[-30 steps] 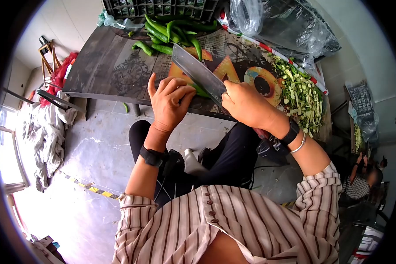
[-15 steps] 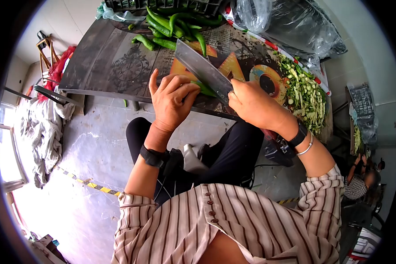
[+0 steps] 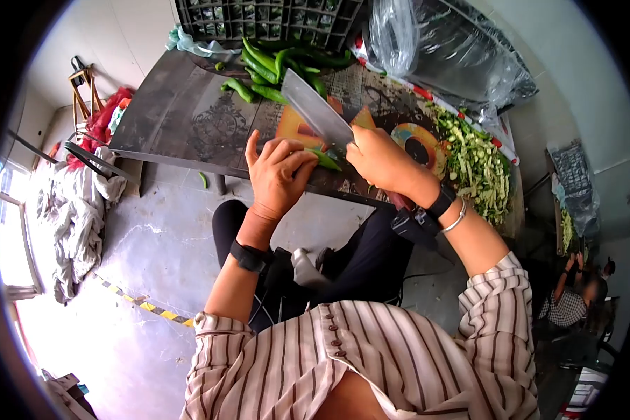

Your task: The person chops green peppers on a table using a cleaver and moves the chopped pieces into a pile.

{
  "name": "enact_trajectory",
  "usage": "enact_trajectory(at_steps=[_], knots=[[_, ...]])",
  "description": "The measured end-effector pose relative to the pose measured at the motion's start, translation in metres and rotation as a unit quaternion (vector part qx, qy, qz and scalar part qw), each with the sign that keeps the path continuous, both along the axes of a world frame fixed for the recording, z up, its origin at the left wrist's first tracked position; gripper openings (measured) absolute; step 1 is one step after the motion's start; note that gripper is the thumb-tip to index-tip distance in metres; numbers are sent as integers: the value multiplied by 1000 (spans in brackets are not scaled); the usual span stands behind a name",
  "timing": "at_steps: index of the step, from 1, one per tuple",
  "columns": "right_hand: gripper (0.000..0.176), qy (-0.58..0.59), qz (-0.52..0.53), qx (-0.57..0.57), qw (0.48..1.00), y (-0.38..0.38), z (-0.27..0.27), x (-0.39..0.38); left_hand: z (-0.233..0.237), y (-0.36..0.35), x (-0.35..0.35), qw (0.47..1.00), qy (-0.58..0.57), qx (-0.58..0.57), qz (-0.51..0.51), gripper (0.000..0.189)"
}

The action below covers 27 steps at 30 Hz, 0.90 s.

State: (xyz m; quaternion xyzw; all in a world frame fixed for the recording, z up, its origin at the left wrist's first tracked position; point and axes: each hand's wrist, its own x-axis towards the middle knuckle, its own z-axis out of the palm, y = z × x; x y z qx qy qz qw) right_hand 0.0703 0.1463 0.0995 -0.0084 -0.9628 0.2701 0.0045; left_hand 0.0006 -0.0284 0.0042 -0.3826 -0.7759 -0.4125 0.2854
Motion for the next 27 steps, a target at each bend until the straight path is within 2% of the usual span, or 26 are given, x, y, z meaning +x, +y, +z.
enact_trajectory(at_steps=[2,6,7,8,10,11,13,14,16,19,27], knots=[[24,66,1,29,997,6,0,8,-2,1,-1,1000,4,5,2,7],[24,10,-10,1,1000,-5,21,24,-2,0,0,1000,-1,0,0,7],[24,77,32,33,996,-2,11,24,-2,0,0,1000,1,-2,-2,7],[24,79,31,32,996,-2,10,26,-2,1,0,1000,0,2,-2,7],[24,5,5,19,1000,-7,14,29,-2,1,0,1000,-1,8,-1,7],[24,4,7,19,1000,-5,10,29,-2,0,0,1000,0,8,-2,7],[24,78,46,66,994,-2,1,28,-3,1,-1,1000,-1,8,-2,7],[24,75,46,65,994,0,-1,28,-3,1,-1,1000,2,7,0,7],[23,-24,6,2,1000,-5,9,29,-2,1,-1,1000,2,4,0,7],[22,-78,-33,-17,996,-8,18,28,-1,0,-1,1000,1,-1,0,8],[25,-104,-24,-7,994,-12,18,16,1,1,0,1000,1,-6,2,7]])
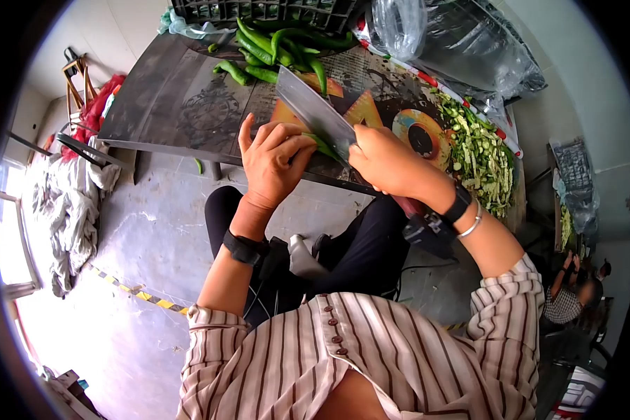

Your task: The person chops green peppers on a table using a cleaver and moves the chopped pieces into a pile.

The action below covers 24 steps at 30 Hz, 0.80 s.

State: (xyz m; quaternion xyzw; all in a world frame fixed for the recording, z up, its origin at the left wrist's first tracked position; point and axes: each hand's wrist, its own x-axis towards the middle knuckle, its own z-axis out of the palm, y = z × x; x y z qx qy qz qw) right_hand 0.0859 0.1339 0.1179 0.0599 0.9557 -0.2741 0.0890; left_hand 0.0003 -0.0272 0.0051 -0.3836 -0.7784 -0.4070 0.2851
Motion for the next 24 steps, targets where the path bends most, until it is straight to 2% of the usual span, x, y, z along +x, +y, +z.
enact_trajectory(at_steps=[8,10,11,13,17,19,24], knots=[[22,125,15,-14,992,8,-26,-16,-4,-1,1,1000,2,2,0,8],[22,269,72,84,957,7,-24,-12,-3,-2,0,1000,2,4,-7,8],[22,268,73,84,957,8,-23,-10,-3,-2,0,1000,0,4,-6,8],[23,190,27,42,981,4,-9,-5,-3,-1,0,1000,-1,-5,-4,7],[24,210,66,73,973,4,-12,4,-4,0,-1,1000,-1,12,-3,7],[21,63,-5,33,997,-6,2,6,-3,-1,0,1000,3,10,-7,8],[22,56,-3,16,998,-7,0,7,-3,0,-1,1000,7,10,-6,8]])
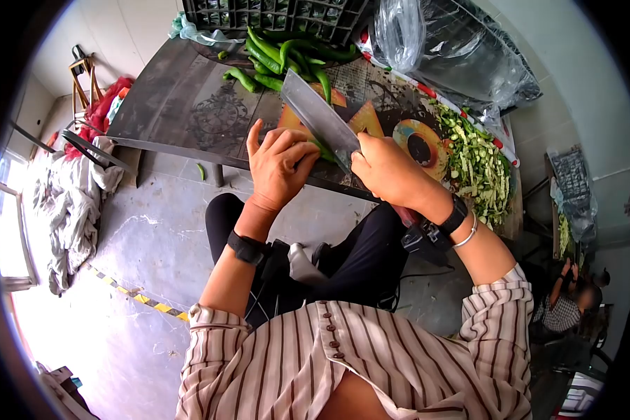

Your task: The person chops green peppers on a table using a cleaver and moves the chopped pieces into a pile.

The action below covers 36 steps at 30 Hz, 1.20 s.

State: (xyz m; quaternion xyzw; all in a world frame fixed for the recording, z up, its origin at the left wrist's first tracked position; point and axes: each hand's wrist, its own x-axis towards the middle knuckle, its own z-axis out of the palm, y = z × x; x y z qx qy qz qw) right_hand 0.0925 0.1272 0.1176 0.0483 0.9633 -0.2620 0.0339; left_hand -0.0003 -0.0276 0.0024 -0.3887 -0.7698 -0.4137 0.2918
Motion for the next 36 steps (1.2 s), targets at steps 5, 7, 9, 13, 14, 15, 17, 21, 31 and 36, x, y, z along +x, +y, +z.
enact_trajectory(at_steps=[5,7,9,13,14,15,17,21,31,36], knots=[[20,23,30,60,997,0,-3,-2,2,-1,1,1000,-6,0,2,9],[20,25,50,75,996,1,-3,-4,2,-1,1,1000,-6,-4,0,9],[19,26,70,87,993,3,-5,-7,2,-1,1,1000,-9,-7,-1,9],[18,11,64,89,994,1,-10,-21,5,1,0,1000,-15,-14,5,10],[17,23,59,71,995,3,-15,-28,5,1,0,1000,-14,-15,2,10],[16,40,61,59,996,4,-17,-34,4,2,0,1000,-8,-12,-1,10],[25,37,50,48,997,2,-21,-37,0,0,-1,1000,-7,-11,0,10],[25,107,100,113,983,4,-20,-32,0,-1,-2,1000,-7,-14,-2,10],[24,76,10,-25,997,1,-10,2,-1,0,0,1000,-12,-5,4,8],[24,56,23,-1,998,0,-16,3,0,1,0,1000,-9,5,4,7]])
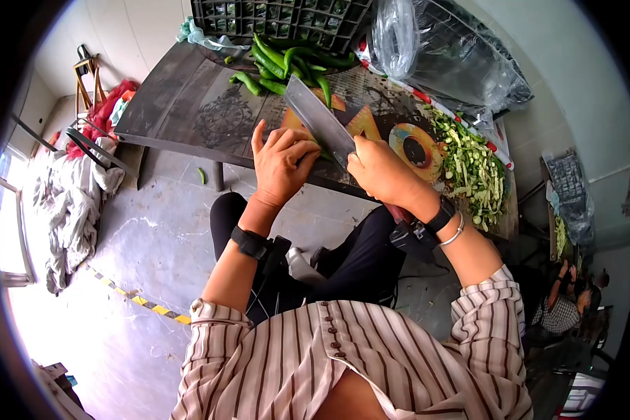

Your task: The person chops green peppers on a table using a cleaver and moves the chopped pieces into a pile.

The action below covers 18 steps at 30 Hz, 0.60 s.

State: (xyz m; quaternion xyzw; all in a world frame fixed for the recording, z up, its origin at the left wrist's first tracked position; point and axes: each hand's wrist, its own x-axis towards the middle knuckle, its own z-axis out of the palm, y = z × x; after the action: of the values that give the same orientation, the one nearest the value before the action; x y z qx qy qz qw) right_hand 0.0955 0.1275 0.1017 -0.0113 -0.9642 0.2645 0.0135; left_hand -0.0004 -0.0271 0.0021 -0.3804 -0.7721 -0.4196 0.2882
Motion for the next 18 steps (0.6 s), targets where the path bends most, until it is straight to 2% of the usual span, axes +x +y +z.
enact_trajectory(at_steps=[2,8,14,18], knots=[[24,9,7,5,1000,0,-1,0,0,-1,1,1000,-3,-1,-4,7],[21,-60,-11,28,998,-7,16,-6,1,-4,-3,1000,-18,11,-20,7],[22,-73,17,-3,997,1,13,-11,5,-13,-9,999,-15,-14,40,11],[21,-146,-11,-22,989,-6,31,-16,2,-14,-13,999,-15,-18,24,10]])
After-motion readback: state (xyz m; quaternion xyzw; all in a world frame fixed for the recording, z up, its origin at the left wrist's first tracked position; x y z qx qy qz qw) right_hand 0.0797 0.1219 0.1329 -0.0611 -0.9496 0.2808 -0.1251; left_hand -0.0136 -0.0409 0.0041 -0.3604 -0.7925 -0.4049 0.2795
